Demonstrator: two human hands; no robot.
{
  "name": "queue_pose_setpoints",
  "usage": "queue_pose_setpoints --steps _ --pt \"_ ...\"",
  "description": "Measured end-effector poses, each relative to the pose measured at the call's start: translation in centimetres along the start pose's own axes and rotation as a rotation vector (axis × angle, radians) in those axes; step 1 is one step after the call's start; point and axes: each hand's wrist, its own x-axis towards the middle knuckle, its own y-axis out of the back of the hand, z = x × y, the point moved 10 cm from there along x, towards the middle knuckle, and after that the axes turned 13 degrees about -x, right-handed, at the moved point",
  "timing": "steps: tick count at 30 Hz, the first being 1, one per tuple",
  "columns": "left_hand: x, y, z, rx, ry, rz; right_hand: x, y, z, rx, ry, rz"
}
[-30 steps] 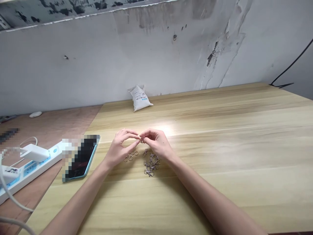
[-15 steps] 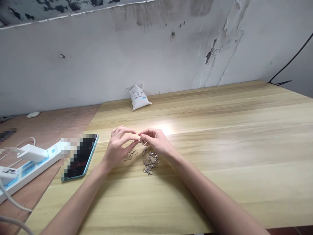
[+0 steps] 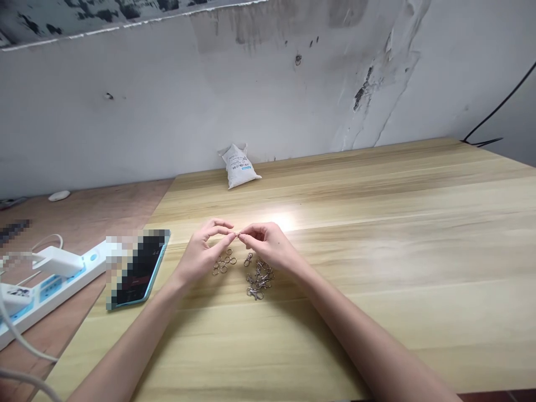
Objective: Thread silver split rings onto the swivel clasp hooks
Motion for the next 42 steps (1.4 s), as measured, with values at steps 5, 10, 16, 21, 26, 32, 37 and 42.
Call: queue_pose_setpoints --steps 5,10,16,21,26,32,37,42 --pt "0.0 -0.8 -2.0 -0.255 0.206 -0.072 -0.3 -0.1 -1.0 -0.020 0.010 -0.014" --pt "0.0 -1.1 -2.3 -0.411 0.243 -0.087 -0.2 0.0 -1.2 -0.091 0.069 0.013" --pt "0.0 -1.5 -2.5 -0.520 0.281 -0.086 -0.5 0.3 -2.2 -0.352 0.251 0.116" --pt "-0.1 -1.9 -2.4 -0.559 0.301 -0.109 -1.2 0.3 -3.2 -0.484 0.350 0.193" --pt "-0.2 -2.0 -2.0 -0.454 0.237 -0.140 -0.5 0.0 -1.3 -0.131 0.144 0.100" --pt "-0.3 -0.1 1.7 0.019 -0.159 0.031 -0.2 -0.7 1.3 0.303 -0.173 0.001" --pt "-1.7 -0.7 4.9 0.348 -0.516 0.071 -0.3 -0.7 2.0 0.356 -0.254 -0.014" --pt "-2.4 -0.5 5.9 0.498 -0.650 0.149 -0.3 -0.6 2.5 0.311 -0.277 -0.023"
